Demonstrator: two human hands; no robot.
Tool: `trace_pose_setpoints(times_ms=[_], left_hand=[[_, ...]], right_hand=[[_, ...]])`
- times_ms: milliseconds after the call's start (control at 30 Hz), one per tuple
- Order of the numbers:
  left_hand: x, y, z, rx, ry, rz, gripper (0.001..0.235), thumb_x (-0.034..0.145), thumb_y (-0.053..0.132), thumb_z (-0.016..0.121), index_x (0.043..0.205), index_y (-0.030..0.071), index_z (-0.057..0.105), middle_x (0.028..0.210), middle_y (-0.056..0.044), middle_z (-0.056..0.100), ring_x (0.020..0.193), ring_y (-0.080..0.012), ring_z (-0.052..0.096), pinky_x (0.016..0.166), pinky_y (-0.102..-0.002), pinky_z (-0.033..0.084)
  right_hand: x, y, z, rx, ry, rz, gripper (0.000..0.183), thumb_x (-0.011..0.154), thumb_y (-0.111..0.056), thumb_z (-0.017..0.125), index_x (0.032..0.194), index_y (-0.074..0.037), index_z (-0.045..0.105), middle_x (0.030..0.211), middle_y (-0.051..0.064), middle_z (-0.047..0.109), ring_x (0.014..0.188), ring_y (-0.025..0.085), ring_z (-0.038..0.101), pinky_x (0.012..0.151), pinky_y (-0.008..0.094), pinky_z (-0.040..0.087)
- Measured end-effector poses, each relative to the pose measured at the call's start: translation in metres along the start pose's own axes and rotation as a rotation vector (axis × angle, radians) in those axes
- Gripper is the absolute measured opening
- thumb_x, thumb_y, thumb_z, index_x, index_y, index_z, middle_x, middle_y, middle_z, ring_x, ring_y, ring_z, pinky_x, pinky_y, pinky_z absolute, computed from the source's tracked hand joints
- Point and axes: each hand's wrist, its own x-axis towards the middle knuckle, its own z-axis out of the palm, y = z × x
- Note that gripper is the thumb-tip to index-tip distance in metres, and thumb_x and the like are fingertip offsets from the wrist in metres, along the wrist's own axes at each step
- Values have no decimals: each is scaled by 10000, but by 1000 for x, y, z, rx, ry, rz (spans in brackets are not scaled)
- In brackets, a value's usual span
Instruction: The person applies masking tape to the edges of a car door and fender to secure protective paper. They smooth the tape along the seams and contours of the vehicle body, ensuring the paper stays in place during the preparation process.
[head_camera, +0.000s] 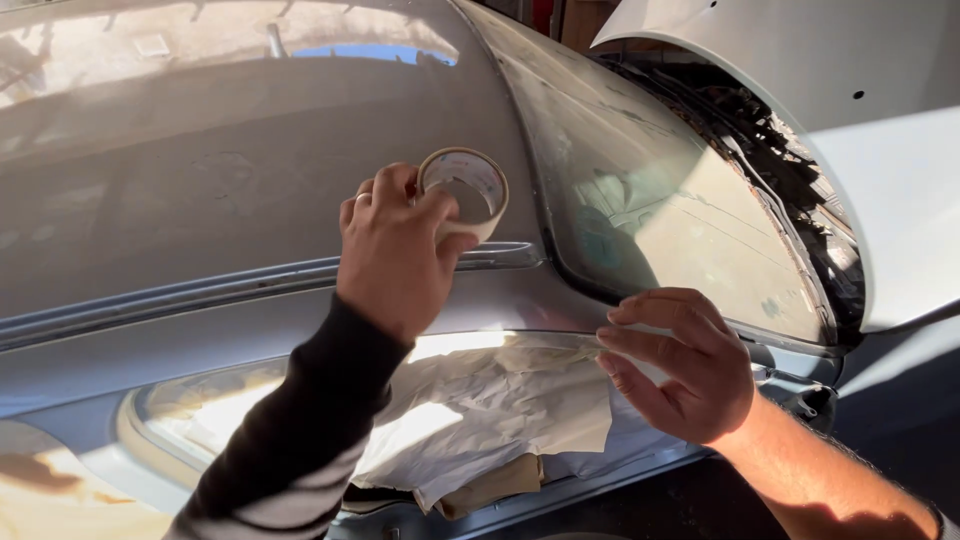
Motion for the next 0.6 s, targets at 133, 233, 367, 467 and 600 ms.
trace_pose_setpoints(times_ms=[133, 233, 367, 467, 600], left_hand=[[-48, 78, -50, -406, -319, 170, 176, 871, 271, 851, 940, 145, 749, 1392, -72, 652, 1235, -319, 638, 987, -488, 498], [-67, 103, -41, -580, -164, 86, 427, 800, 244, 914, 1154, 113, 715, 1316, -99, 715, 1106, -294, 752, 924, -409, 591], [-100, 137, -4, -887, -82, -112, 593, 690, 168, 991, 1213, 24, 751, 1094, -68, 816, 925, -186, 793, 863, -296, 666], [-119, 171, 13, -889, -93, -184, 272, 754, 22, 894, 1020, 41, 841, 994, -68, 832, 735, -162, 797, 634, -252, 655], [-134, 223, 30, -933, -199, -235, 181, 797, -74, 781, 917, 60, 811, 908, -31, 805, 708, -125, 752, 621, -233, 619]], right_hand=[[30, -12, -20, -64, -186, -96, 659, 895, -467, 872, 1391, -79, 678, 1478, 97, 636, 1493, 332, 507, 1326, 589, 400], [33, -23, -45, 258, -408, -12, 189, 932, -251, 796, 879, -120, 670, 851, -5, 707, 1087, 239, 735, 1235, 547, 353], [-22, -24, -70, 477, -399, 160, 200, 910, -213, 800, 888, -75, 657, 867, 30, 728, 1024, 265, 765, 1267, 579, 370], [-61, -34, -90, 454, -342, 237, 354, 955, -408, 735, 880, -79, 627, 911, 30, 742, 891, 226, 719, 1232, 539, 432], [-114, -48, -128, 459, -313, 317, 266, 889, -288, 805, 863, -78, 645, 889, 22, 763, 886, 218, 742, 1247, 542, 423]])
